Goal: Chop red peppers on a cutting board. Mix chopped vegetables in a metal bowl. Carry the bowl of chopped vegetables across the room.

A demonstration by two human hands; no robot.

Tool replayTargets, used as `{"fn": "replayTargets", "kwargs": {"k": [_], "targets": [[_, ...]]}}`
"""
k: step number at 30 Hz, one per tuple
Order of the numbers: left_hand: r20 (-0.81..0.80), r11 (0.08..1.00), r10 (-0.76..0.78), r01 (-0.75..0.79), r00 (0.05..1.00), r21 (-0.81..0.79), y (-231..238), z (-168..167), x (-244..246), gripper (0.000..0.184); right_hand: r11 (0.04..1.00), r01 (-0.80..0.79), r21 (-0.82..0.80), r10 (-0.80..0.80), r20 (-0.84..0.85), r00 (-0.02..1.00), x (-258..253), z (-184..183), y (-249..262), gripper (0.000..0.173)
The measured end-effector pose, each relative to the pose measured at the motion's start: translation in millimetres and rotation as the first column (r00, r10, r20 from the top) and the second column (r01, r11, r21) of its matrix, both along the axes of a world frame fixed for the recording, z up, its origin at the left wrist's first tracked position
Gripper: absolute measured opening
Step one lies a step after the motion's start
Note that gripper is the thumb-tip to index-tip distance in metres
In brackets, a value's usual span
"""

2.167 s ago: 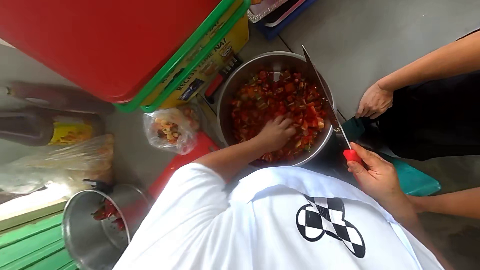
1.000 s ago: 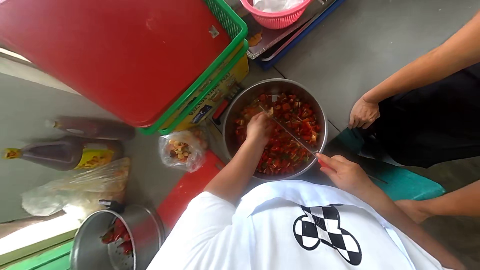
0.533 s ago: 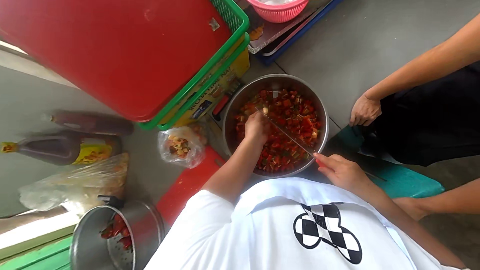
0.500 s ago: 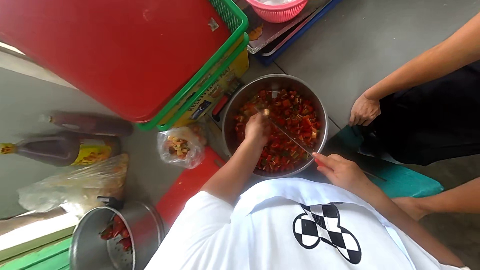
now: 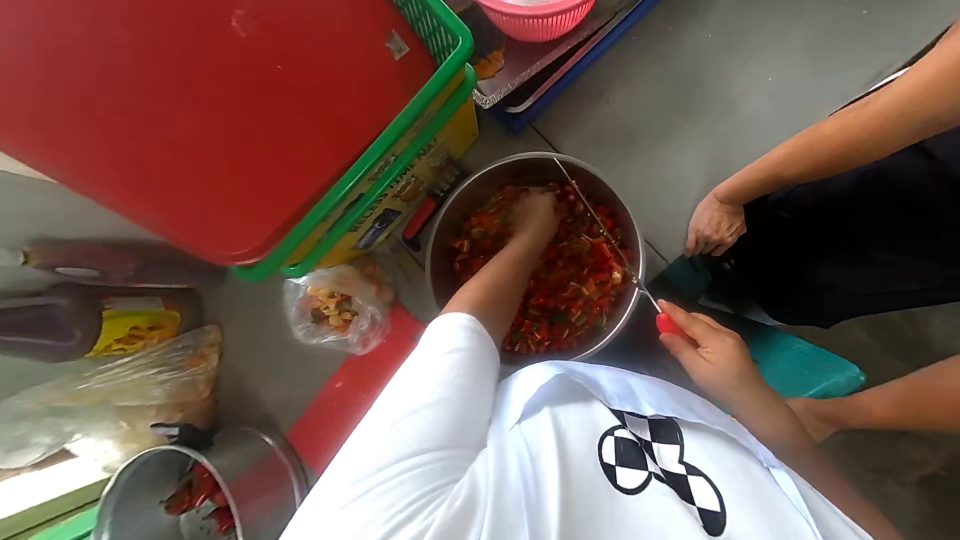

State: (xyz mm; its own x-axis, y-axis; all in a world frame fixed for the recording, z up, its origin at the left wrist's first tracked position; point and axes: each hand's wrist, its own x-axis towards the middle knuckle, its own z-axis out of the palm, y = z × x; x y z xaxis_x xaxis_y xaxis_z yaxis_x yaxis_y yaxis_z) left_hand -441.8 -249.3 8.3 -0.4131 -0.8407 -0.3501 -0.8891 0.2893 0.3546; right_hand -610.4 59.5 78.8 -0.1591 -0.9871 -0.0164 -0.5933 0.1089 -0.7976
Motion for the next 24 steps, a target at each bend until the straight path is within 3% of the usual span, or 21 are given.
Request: {"fn": "replayTargets", "kwargs": {"k": [2, 4, 7, 9, 12, 17, 19, 21, 23, 24], "targets": [[-0.100, 0.999, 0.041, -0.039, 0.994, 0.022, 2, 8, 1, 0.026, 1.000, 0.012, 0.023, -0.012, -0.025, 1.000, -2, 0, 2, 0.042], [-0.300, 0.976, 0.203, -0.167, 0.932, 0.142, 5, 18, 12, 0.028, 0.999, 0.007, 0.046, -0.005, -0.052, 0.999, -3, -2, 3, 0.042], [-0.527, 0.818, 0.568, -0.358, 0.632, 0.451, 17, 27, 29, 0.035, 0.996, -0.032, 0.085, 0.039, -0.078, 0.996, 0, -5, 1, 0.041], [-0.583, 0.738, 0.675, -0.393, 0.453, 0.549, 27, 35, 36, 0.040, 0.993, -0.064, 0.095, 0.074, -0.101, 0.992, 4, -7, -2, 0.040], [-0.603, 0.649, 0.755, -0.433, 0.258, 0.626, 41, 43, 41, 0.031, 0.992, -0.112, 0.064, 0.120, -0.143, 0.982, 10, -10, -2, 0.039], [-0.570, 0.540, 0.819, -0.433, 0.070, 0.722, 64, 59, 48, 0.022, 0.987, -0.162, 0.006, 0.160, -0.174, 0.972, 16, -13, 0, 0.038], [-0.534, 0.512, 0.843, -0.411, 0.071, 0.754, 76, 62, 55, 0.015, 0.983, -0.185, 0.006, 0.183, -0.170, 0.968, 19, -12, -2, 0.038], [-0.469, 0.502, 0.864, -0.356, 0.182, 0.788, 93, 66, 62, 0.010, 0.980, -0.194, 0.033, 0.197, -0.145, 0.970, 21, -11, -6, 0.039], [-0.406, 0.571, 0.776, -0.265, 0.482, 0.777, 101, 69, 69, 0.013, 0.980, -0.189, 0.059, 0.194, -0.099, 0.976, 21, -9, -9, 0.039], [-0.380, 0.659, 0.631, -0.209, 0.676, 0.723, 97, 70, 72, 0.019, 0.981, -0.180, 0.067, 0.185, -0.075, 0.980, 21, -9, -9, 0.040]]}}
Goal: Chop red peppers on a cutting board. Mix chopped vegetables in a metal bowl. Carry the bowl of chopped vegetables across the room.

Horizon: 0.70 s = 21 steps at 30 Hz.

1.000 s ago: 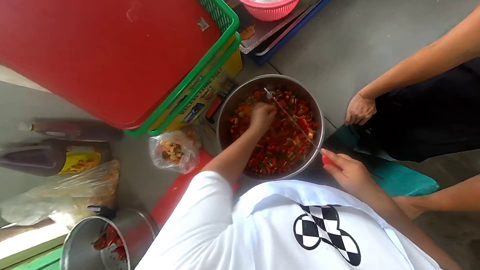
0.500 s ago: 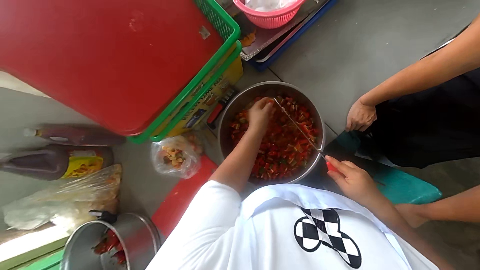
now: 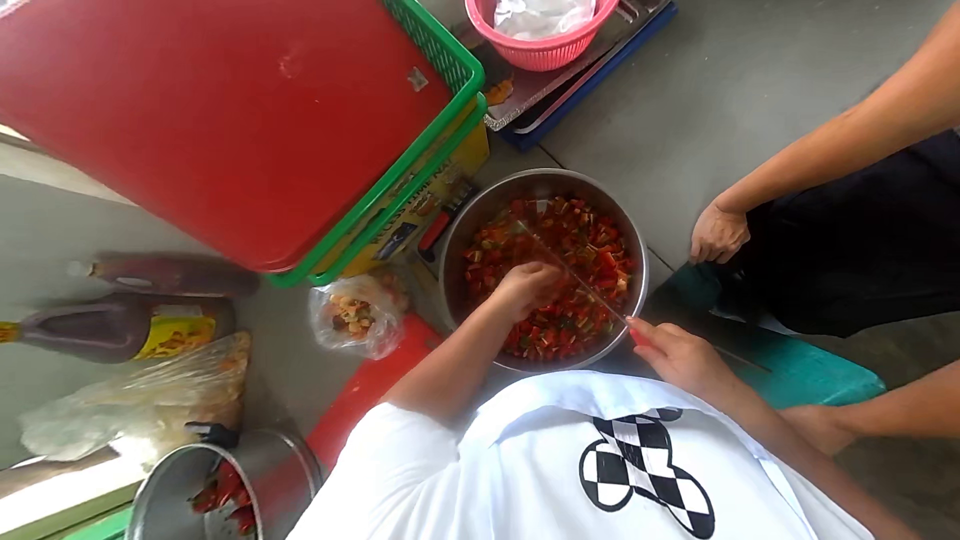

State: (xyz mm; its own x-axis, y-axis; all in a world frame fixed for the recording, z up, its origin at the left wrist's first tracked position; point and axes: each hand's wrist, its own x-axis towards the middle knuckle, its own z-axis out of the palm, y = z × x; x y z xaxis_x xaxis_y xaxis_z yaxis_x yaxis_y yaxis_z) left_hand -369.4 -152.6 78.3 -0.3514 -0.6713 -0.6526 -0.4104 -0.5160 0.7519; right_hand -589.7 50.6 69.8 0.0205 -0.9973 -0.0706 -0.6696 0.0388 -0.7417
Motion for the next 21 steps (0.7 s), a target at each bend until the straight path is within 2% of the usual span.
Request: {"fn": "replayTargets", "kwargs": {"k": [1, 2, 4, 6, 8, 10, 11, 12, 14, 15, 16, 18, 21], "targets": [[0.151, 0.972, -0.189, 0.206, 0.970, -0.109, -11, -1, 2, 0.025, 1.000, 0.013, 0.002, -0.014, 0.017, 1.000, -1, -1, 1, 0.040], [0.313, 0.894, -0.288, 0.371, 0.905, -0.250, -30, -8, 4, 0.028, 1.000, 0.030, -0.005, -0.030, 0.034, 0.999, -4, -1, 1, 0.040], [0.513, 0.736, -0.233, 0.495, 0.826, -0.461, -74, -31, 6, 0.029, 0.997, 0.068, -0.025, -0.066, 0.061, 0.996, -7, -1, 4, 0.041], [0.630, 0.695, -0.105, 0.509, 0.770, -0.507, -110, -50, -3, 0.032, 0.994, 0.101, -0.041, -0.098, 0.070, 0.993, -10, 0, 5, 0.042], [0.701, 0.707, -0.054, 0.523, 0.711, -0.476, -127, -69, -16, 0.033, 0.991, 0.128, -0.028, -0.125, 0.071, 0.990, -13, 3, 6, 0.042], [0.720, 0.732, -0.124, 0.552, 0.683, -0.398, -127, -72, -33, 0.033, 0.988, 0.155, -0.024, -0.153, 0.063, 0.986, -17, 7, 7, 0.042], [0.706, 0.721, -0.214, 0.597, 0.675, -0.352, -124, -67, -41, 0.032, 0.985, 0.169, -0.032, -0.166, 0.060, 0.984, -19, 8, 8, 0.042], [0.678, 0.682, -0.333, 0.664, 0.655, -0.306, -121, -60, -47, 0.030, 0.982, 0.182, -0.045, -0.179, 0.062, 0.982, -22, 8, 10, 0.042], [0.610, 0.587, -0.568, 0.791, 0.553, -0.170, -124, -42, -53, 0.029, 0.976, 0.208, -0.062, -0.203, 0.076, 0.976, -29, 7, 13, 0.043], [0.576, 0.586, -0.609, 0.799, 0.545, -0.136, -127, -35, -55, 0.031, 0.973, 0.222, -0.065, -0.216, 0.089, 0.972, -31, 7, 16, 0.043], [0.567, 0.624, -0.580, 0.767, 0.584, -0.152, -129, -32, -57, 0.033, 0.969, 0.237, -0.068, -0.230, 0.098, 0.968, -33, 6, 17, 0.043], [0.596, 0.691, -0.423, 0.668, 0.683, -0.276, -132, -39, -67, 0.034, 0.963, 0.259, -0.077, -0.249, 0.114, 0.962, -35, 5, 16, 0.043], [0.627, 0.680, -0.280, 0.611, 0.727, -0.406, -118, -67, -84, 0.032, 0.962, 0.260, -0.080, -0.250, 0.122, 0.961, -32, 7, 12, 0.042]]}}
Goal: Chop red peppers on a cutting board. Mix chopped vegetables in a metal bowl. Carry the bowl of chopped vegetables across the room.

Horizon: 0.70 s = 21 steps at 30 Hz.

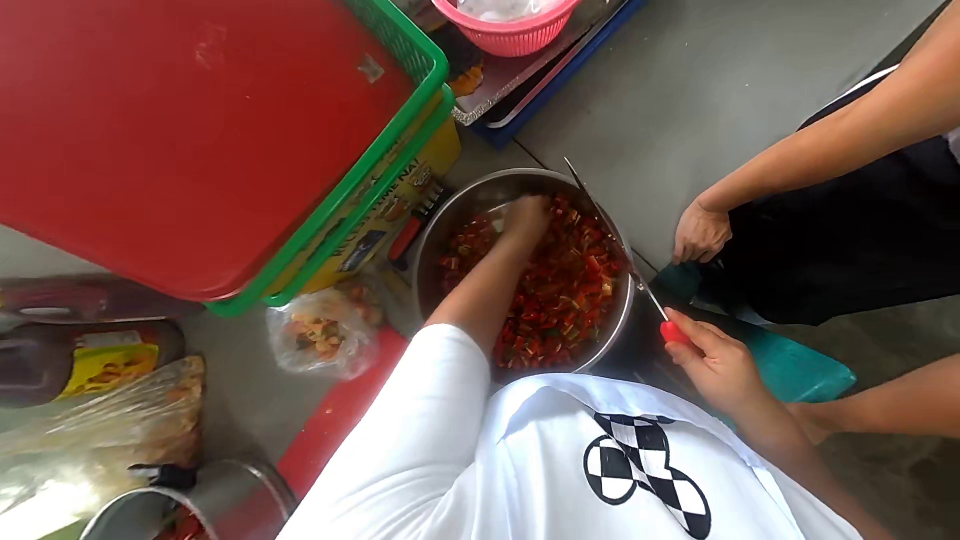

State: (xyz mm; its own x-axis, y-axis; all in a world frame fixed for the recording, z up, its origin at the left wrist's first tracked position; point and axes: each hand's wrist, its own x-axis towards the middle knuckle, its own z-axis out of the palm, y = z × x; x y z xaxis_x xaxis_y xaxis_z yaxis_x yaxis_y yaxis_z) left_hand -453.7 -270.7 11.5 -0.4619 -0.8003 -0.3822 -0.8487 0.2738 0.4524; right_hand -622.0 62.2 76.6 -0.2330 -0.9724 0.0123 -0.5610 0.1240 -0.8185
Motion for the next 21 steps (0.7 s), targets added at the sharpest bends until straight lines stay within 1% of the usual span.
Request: {"fn": "replayTargets", "kwargs": {"k": [2, 4, 5, 6, 7, 8, 9, 10, 11, 12, 14, 18, 20, 21], "targets": [[-0.048, 0.999, 0.042, -0.043, 0.998, -0.017, 12, -10, -1, 0.029, 1.000, -0.016, -0.007, 0.016, -0.004, 1.000, 2, 1, 0, 0.042], [-0.156, 0.995, 0.087, -0.093, 0.984, -0.032, 19, -10, 11, 0.026, 0.999, -0.036, 0.001, 0.036, -0.003, 0.999, 3, 2, 2, 0.042], [-0.219, 0.989, 0.148, -0.150, 0.964, 0.007, 23, -7, 19, 0.027, 0.999, -0.044, 0.010, 0.044, -0.001, 0.999, 3, 2, 4, 0.042], [-0.292, 0.966, 0.259, -0.242, 0.921, 0.091, 27, -2, 27, 0.030, 0.998, -0.053, 0.023, 0.054, -0.004, 0.999, 4, 1, 5, 0.042], [-0.377, 0.912, 0.408, -0.353, 0.831, 0.209, 31, 2, 34, 0.032, 0.997, -0.065, 0.044, 0.066, -0.013, 0.998, 4, 2, 5, 0.042], [-0.458, 0.819, 0.573, -0.447, 0.680, 0.361, 36, 7, 40, 0.034, 0.994, -0.080, 0.068, 0.082, -0.030, 0.996, 5, 2, 5, 0.041], [-0.499, 0.706, 0.708, -0.489, 0.499, 0.512, 44, 15, 44, 0.035, 0.991, -0.098, 0.090, 0.102, -0.051, 0.993, 7, 2, 4, 0.041], [-0.502, 0.606, 0.795, -0.494, 0.341, 0.624, 52, 25, 47, 0.037, 0.987, -0.116, 0.111, 0.125, -0.075, 0.989, 10, 2, 3, 0.041], [-0.491, 0.534, 0.841, -0.488, 0.226, 0.691, 58, 34, 49, 0.037, 0.983, -0.134, 0.122, 0.147, -0.100, 0.984, 12, 1, 2, 0.041], [-0.484, 0.493, 0.861, -0.486, 0.155, 0.722, 64, 41, 51, 0.036, 0.981, -0.150, 0.125, 0.166, -0.125, 0.978, 15, 0, 0, 0.040], [-0.484, 0.462, 0.870, -0.489, 0.090, 0.740, 73, 47, 53, 0.035, 0.976, -0.182, 0.120, 0.201, -0.172, 0.964, 20, -4, -2, 0.039], [-0.524, 0.467, 0.851, -0.503, 0.034, 0.727, 83, 46, 54, 0.027, 0.972, -0.221, 0.076, 0.232, -0.237, 0.943, 26, -10, -3, 0.038], [-0.503, 0.448, 0.864, -0.498, 0.027, 0.743, 90, 49, 56, 0.026, 0.970, -0.236, 0.056, 0.242, -0.253, 0.937, 28, -13, -3, 0.037], [-0.485, 0.445, 0.873, -0.486, 0.047, 0.753, 96, 50, 59, 0.024, 0.969, -0.242, 0.054, 0.248, -0.249, 0.936, 29, -13, -3, 0.037]]}}
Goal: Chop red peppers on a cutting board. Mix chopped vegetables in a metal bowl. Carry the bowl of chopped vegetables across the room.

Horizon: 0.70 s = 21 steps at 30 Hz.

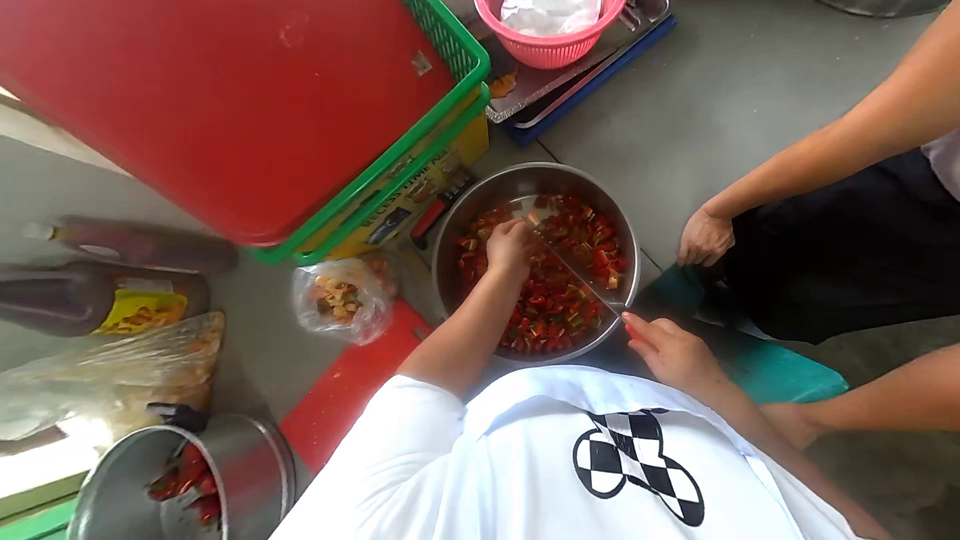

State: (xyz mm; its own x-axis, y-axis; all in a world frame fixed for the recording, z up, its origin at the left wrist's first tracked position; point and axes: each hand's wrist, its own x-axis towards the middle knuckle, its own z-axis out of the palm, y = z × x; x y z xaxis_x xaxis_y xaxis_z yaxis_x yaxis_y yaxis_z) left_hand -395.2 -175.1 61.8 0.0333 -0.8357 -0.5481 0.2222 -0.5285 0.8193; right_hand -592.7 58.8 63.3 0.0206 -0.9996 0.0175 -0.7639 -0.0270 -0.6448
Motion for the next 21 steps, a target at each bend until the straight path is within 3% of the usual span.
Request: {"fn": "replayTargets", "kwargs": {"k": [3, 4, 6, 7, 8, 10, 12, 14, 16, 19, 21], "targets": [[0.071, 0.954, -0.292, 0.285, 0.954, 0.087, 24, 5, 8, 0.021, 0.999, -0.001, 0.053, -0.001, 0.037, 0.999, 1, 2, -3, 0.039], [0.149, 0.897, -0.440, 0.426, 0.886, 0.119, 30, 6, 13, 0.023, 0.996, 0.000, 0.084, -0.005, 0.055, 0.998, 0, 3, -3, 0.039], [0.457, 0.756, -0.620, 0.641, 0.638, 0.131, 26, 1, 31, 0.027, 0.992, 0.007, 0.123, -0.018, 0.093, 0.996, -3, 5, -2, 0.040], [0.648, 0.730, -0.569, 0.674, 0.506, 0.114, 17, -7, 44, 0.031, 0.992, 0.012, 0.124, -0.026, 0.112, 0.993, -5, 6, 1, 0.040], [0.773, 0.757, -0.457, 0.649, 0.441, 0.076, 6, -20, 58, 0.041, 0.993, 0.020, 0.115, -0.035, 0.129, 0.991, -7, 6, 3, 0.041], [0.851, 0.841, -0.329, 0.538, 0.409, 0.066, -23, -39, 76, 0.070, 0.995, 0.050, 0.091, -0.065, 0.163, 0.984, -11, 6, 5, 0.041], [0.872, 0.864, -0.332, 0.488, 0.361, 0.127, -41, -50, 67, 0.088, 0.991, 0.083, 0.104, -0.101, 0.189, 0.977, -13, 5, 7, 0.042], [0.874, 0.805, -0.389, 0.569, 0.292, 0.168, -43, -54, 40, 0.075, 0.988, 0.102, 0.114, -0.123, 0.198, 0.972, -15, 5, 5, 0.043], [0.885, 0.662, -0.405, 0.741, 0.228, 0.112, -33, -57, 10, 0.044, 0.988, 0.113, 0.106, -0.133, 0.206, 0.969, -17, 4, 3, 0.043], [0.882, 0.406, -0.371, 0.905, 0.290, -0.126, 1, -48, -10, 0.026, 0.990, 0.127, 0.065, -0.138, 0.211, 0.968, -20, 6, 3, 0.043], [0.847, 0.343, -0.411, 0.918, 0.339, -0.201, 23, -36, -5, 0.030, 0.989, 0.135, 0.052, -0.143, 0.224, 0.964, -22, 8, 5, 0.043]]}}
